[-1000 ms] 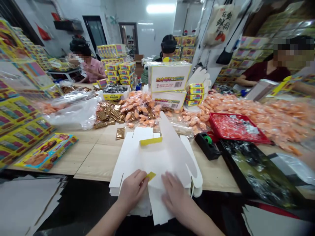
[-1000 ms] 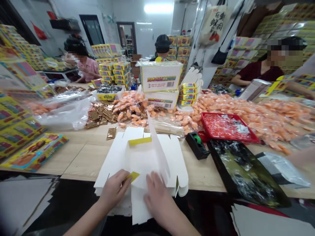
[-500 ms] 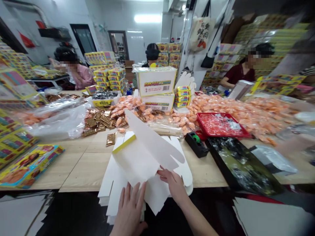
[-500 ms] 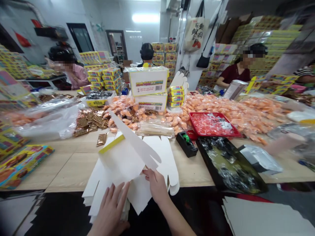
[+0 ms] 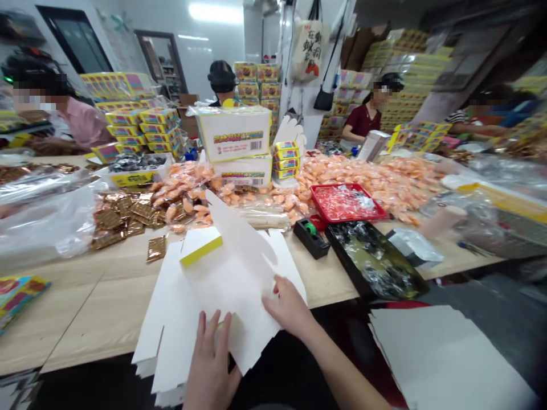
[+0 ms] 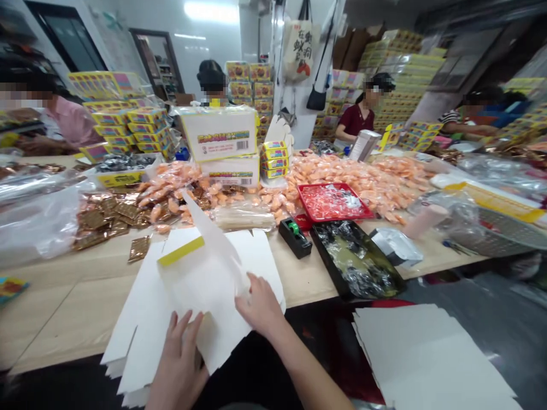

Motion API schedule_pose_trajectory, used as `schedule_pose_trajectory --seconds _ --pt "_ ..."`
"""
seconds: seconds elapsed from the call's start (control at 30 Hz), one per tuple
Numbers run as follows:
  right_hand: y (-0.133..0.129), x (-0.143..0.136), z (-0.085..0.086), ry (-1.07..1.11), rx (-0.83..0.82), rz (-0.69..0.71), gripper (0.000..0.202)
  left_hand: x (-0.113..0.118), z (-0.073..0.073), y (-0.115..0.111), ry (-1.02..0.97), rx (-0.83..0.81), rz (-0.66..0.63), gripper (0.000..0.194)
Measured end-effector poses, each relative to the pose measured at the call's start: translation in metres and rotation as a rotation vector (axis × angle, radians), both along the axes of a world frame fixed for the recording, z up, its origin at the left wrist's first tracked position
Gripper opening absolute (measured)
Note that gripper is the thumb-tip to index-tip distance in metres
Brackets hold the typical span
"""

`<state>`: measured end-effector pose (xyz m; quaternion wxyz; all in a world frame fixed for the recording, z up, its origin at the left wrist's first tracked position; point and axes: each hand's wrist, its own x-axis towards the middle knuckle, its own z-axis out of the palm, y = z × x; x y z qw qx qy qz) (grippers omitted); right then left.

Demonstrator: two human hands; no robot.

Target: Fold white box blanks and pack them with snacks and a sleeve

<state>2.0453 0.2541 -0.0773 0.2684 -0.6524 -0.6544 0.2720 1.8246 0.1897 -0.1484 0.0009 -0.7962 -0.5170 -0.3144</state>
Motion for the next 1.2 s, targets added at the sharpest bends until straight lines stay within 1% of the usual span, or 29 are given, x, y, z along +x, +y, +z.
schedule_pose_trajectory --seconds 0.07,0.1,0.13,0.17,0.2,0.23,0.3,0.37,0.47,0.53,0.6,0.63,0.67,0.7,0.73,0.77,0.8,0.83,0.87,0.9,0.93,0.97,1.0,1.03,1.07,1.1,1.17,1.2 --pt "0.016 -0.002 0.002 0.066 -0.009 -0.021 0.068 0.006 -0.004 0.002 0.006 0.007 0.022 0.081" --pt "0.024 -0.005 0.003 0.117 -0.004 0.0 0.076 0.009 -0.005 0.003 -0.001 0.004 0.042 0.078" --pt "0.032 -0.01 0.004 0.17 -0.002 0.026 0.074 0.012 -0.007 0.003 -0.015 -0.002 0.066 0.072" --pt "0.038 -0.015 0.004 0.217 -0.017 0.035 0.066 0.014 -0.008 0.004 -0.033 -0.007 0.088 0.067" --pt "0.042 -0.02 0.003 0.265 -0.052 0.024 0.058 0.015 -0.008 0.005 -0.054 -0.005 0.105 0.061" --pt "0.043 -0.022 0.003 0.319 -0.103 0.0 0.054 0.015 -0.007 0.005 -0.083 0.003 0.118 0.054" --pt "0.041 -0.02 0.0 0.447 -0.206 -0.033 0.057 0.011 -0.001 0.007 -0.172 0.007 0.129 0.039" --pt "0.034 -0.01 -0.002 0.57 -0.231 -0.013 0.051 0.005 0.009 0.012 -0.301 -0.018 0.134 0.028" --pt "0.02 0.002 -0.007 0.655 -0.187 -0.011 0.045 -0.001 0.027 0.024 -0.531 -0.132 0.182 0.023" --pt "0.014 -0.006 -0.015 0.617 -0.104 0.006 0.048 0.0 0.035 0.035 -0.704 -0.214 0.269 0.025" --pt "0.013 -0.023 -0.027 0.52 0.056 -0.003 0.048 0.003 0.037 0.045 -0.837 -0.221 0.38 0.042" --pt "0.014 -0.033 -0.033 0.471 0.144 -0.038 0.046 0.005 0.037 0.048 -0.827 -0.183 0.419 0.048" --pt "0.015 -0.04 -0.038 0.425 0.218 -0.086 0.043 0.006 0.036 0.05 -0.751 -0.121 0.435 0.047" --pt "0.016 -0.045 -0.041 0.374 0.265 -0.137 0.041 0.005 0.034 0.051 -0.61 -0.053 0.425 0.04" --pt "0.016 -0.046 -0.042 0.3 0.282 -0.171 0.04 0.004 0.033 0.051 -0.427 0.012 0.391 0.032" --pt "0.013 -0.045 -0.039 0.193 0.264 -0.178 0.038 0.001 0.032 0.049 -0.238 0.069 0.344 0.026" --pt "0.008 -0.041 -0.033 0.062 0.203 -0.144 0.035 -0.004 0.031 0.048 -0.073 0.107 0.292 0.024" --pt "0.001 -0.038 -0.024 -0.066 0.107 -0.061 0.031 -0.008 0.031 0.048 0.053 0.127 0.24 0.025" --pt "-0.007 -0.036 -0.013 -0.164 0.01 0.063 0.03 -0.012 0.032 0.048 0.143 0.124 0.189 0.025" --pt "-0.014 -0.037 -0.001 -0.225 -0.054 0.208 0.029 -0.016 0.034 0.05 0.212 0.098 0.139 0.02" --pt "-0.02 -0.041 0.01 -0.26 -0.065 0.351 0.026 -0.018 0.037 0.054 0.271 0.05 0.089 0.012" --pt "-0.022 -0.049 0.02 -0.294 -0.027 0.454 0.022 -0.019 0.042 0.06 0.328 -0.022 0.041 0.01" --pt "-0.021 -0.06 0.028 -0.352 0.028 0.507 0.02 -0.019 0.048 0.067 0.381 -0.108 -0.002 0.016" --pt "-0.015 -0.072 0.033 -0.439 0.069 0.514 0.023 -0.018 0.055 0.074 0.432 -0.205 -0.037 0.02" --pt "-0.005 -0.083 0.036 -0.541 0.069 0.502 0.027 -0.016 0.062 0.081 0.473 -0.307 -0.061 0.021" --pt "0.006 -0.092 0.036 -0.636 0.033 0.485 0.029 -0.013 0.069 0.087 0.499 -0.402 -0.071 0.018" --pt "0.029 -0.102 0.03 -0.738 -0.049 0.485 0.026 -0.01 0.08 0.096 0.504 -0.555 -0.063 0.011" --pt "0.038 -0.103 0.026 -0.748 -0.064 0.51 0.025 -0.008 0.084 0.098 0.49 -0.606 -0.051 0.012"
